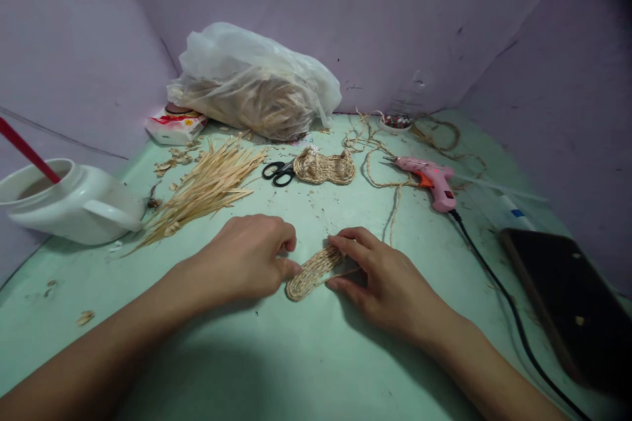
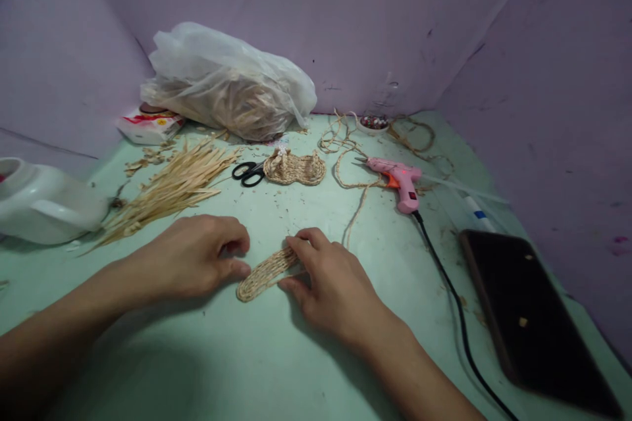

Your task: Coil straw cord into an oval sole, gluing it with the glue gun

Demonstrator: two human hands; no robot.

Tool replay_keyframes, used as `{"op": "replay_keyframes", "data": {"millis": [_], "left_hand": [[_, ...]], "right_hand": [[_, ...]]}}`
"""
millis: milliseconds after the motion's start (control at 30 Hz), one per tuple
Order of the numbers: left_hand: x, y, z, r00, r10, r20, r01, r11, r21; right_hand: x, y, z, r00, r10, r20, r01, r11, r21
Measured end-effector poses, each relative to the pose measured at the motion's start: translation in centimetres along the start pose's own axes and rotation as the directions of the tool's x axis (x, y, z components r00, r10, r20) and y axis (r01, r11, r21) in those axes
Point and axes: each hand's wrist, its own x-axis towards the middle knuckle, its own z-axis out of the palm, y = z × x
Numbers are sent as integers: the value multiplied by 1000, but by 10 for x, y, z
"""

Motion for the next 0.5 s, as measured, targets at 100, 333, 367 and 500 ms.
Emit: {"op": "replay_keyframes", "data": {"millis": [100,333,367,500], "left_hand": [[-16,14,12,1000,19,13,-19,1000,2],[-28,30,29,999,-34,31,33,998,45],[-28,30,30,998,-47,31,45,997,62],[-27,30,31,998,-52,46,48,996,77]], "right_hand": [[-1,0,0,1000,14,-11,-14,1000,10],[0,1,1,998,-9,-60,9,1000,-4],[-1,0,2,998,-10,-66,9,1000,-13],[-2,0,2,998,-16,-66,12,999,-51]]}}
